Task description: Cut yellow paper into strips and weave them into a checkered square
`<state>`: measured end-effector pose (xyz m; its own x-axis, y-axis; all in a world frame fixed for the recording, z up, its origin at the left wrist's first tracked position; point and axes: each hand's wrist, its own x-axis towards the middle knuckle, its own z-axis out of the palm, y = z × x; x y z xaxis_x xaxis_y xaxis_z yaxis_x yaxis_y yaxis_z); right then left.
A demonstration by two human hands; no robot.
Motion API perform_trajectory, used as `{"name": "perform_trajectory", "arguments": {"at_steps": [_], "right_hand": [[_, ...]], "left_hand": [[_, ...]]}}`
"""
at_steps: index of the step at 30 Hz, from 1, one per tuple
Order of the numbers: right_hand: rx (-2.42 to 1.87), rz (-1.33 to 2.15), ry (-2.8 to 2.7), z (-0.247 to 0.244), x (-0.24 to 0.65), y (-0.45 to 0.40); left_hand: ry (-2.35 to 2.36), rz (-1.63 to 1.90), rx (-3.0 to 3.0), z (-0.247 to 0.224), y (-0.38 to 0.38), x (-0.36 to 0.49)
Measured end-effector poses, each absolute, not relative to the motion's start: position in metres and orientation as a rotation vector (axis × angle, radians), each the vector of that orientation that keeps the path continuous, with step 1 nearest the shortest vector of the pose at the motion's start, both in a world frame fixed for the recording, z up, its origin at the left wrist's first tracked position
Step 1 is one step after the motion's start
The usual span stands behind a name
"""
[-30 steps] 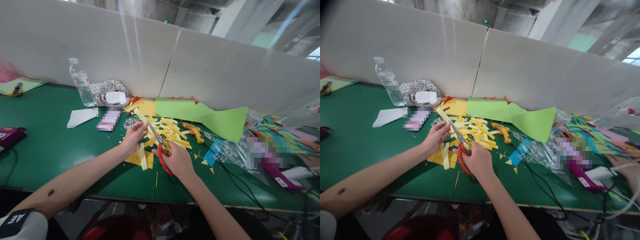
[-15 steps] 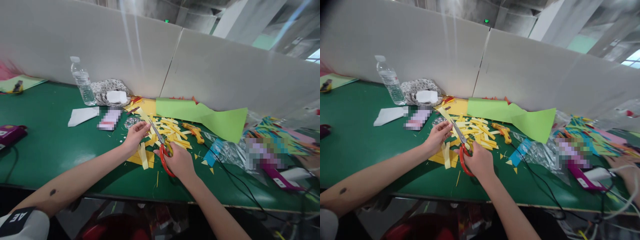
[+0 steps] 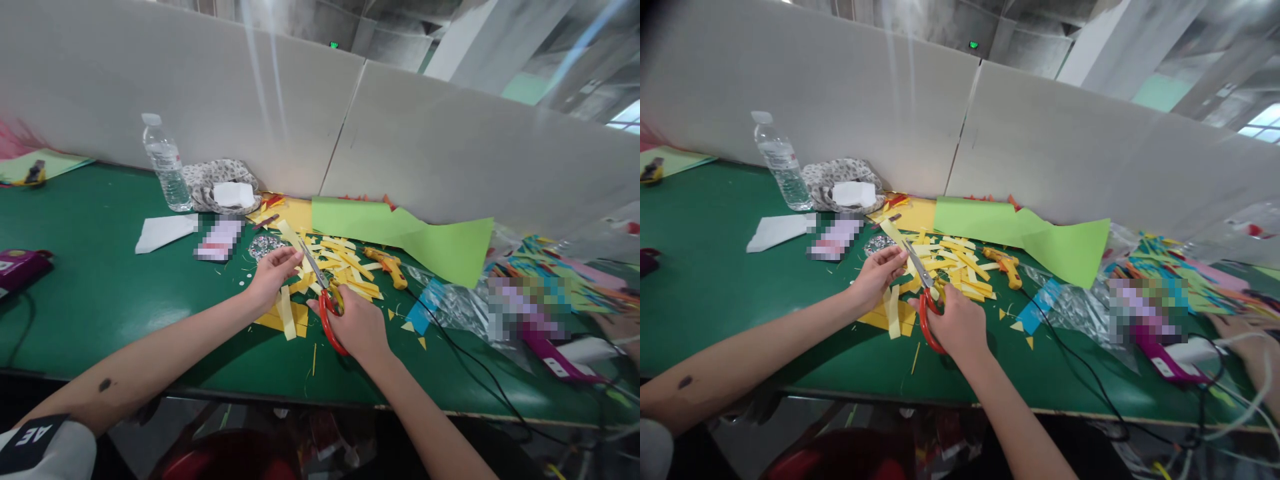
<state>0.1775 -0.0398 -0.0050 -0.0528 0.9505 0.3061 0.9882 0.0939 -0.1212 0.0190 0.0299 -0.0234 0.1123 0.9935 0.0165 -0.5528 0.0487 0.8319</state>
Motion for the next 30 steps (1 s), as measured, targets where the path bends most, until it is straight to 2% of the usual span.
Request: {"name": "perform_trajectory", "arguments": {"at_steps": [30], "right_hand": [[-1.945,-0.187,-2.025,-0.0027,0.1760,-0.0403]], "left_hand": [[0.705,1.265,0.797,-0.0205,0.0201,0.0225]]}}
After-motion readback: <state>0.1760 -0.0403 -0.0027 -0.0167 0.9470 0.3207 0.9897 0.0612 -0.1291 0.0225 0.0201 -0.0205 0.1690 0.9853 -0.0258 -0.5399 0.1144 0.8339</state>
